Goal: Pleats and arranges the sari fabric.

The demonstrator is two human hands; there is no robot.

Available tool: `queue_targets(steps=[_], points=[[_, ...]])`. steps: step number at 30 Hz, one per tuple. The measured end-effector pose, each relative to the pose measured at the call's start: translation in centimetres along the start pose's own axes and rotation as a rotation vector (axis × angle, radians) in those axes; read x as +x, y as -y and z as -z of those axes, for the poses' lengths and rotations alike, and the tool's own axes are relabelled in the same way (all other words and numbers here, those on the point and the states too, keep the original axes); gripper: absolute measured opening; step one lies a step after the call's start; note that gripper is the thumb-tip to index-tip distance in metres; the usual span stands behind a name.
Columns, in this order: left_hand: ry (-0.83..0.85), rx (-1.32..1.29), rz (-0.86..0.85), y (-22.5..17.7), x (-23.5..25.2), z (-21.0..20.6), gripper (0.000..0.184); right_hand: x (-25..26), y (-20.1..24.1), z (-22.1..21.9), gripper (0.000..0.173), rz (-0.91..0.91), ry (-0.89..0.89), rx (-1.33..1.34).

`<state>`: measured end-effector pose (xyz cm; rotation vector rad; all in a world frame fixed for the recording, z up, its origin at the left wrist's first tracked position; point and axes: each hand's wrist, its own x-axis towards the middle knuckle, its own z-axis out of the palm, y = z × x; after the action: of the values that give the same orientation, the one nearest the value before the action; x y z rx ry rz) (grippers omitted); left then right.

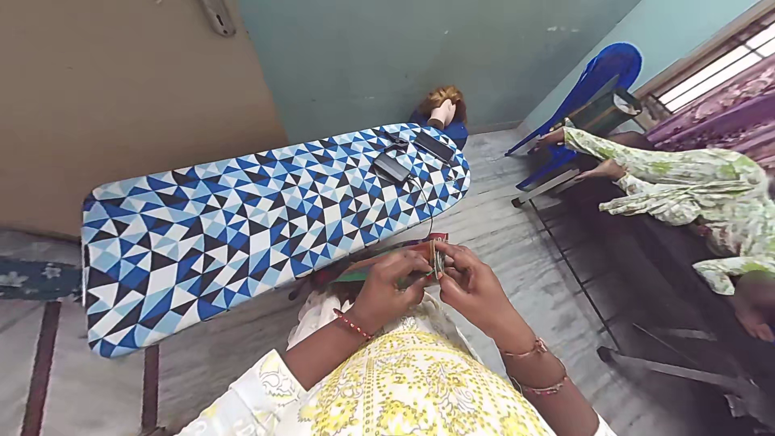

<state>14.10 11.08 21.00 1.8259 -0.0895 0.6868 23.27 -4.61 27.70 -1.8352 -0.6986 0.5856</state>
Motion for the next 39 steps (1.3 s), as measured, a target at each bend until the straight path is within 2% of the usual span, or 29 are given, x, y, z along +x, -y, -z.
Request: queue_targets(steps=[11,17,27,35,39], points=[[0.029,-0.035,0.074,-0.2,0.3,0.4,0.019,0.9,0.0,-0.3,0.053,0.012,-0.025,0.042],[0.046,0.032,0.1,-0.5,0.5,0.3,0.02,1.4,-0.2,-0.8,0.05,0.03,-0.032,0.099],[0.008,-0.039,0.165,-0.6,0.4,0.0,0.022,1.6,0.2,-0.9,0.053,0.01,-0.06,0.204],[-0.021,0.138,0.133,-1.0,0.6,0.0,0.02,2.2,-0.1,-1.6,0.049,0.027,-0.109,0.232],[-0.042,0.197,0.124,-1.4,0.6,-0.1,0.017,2.5,-0.2,-1.9,0.052,0.018,-0.147,0.234]])
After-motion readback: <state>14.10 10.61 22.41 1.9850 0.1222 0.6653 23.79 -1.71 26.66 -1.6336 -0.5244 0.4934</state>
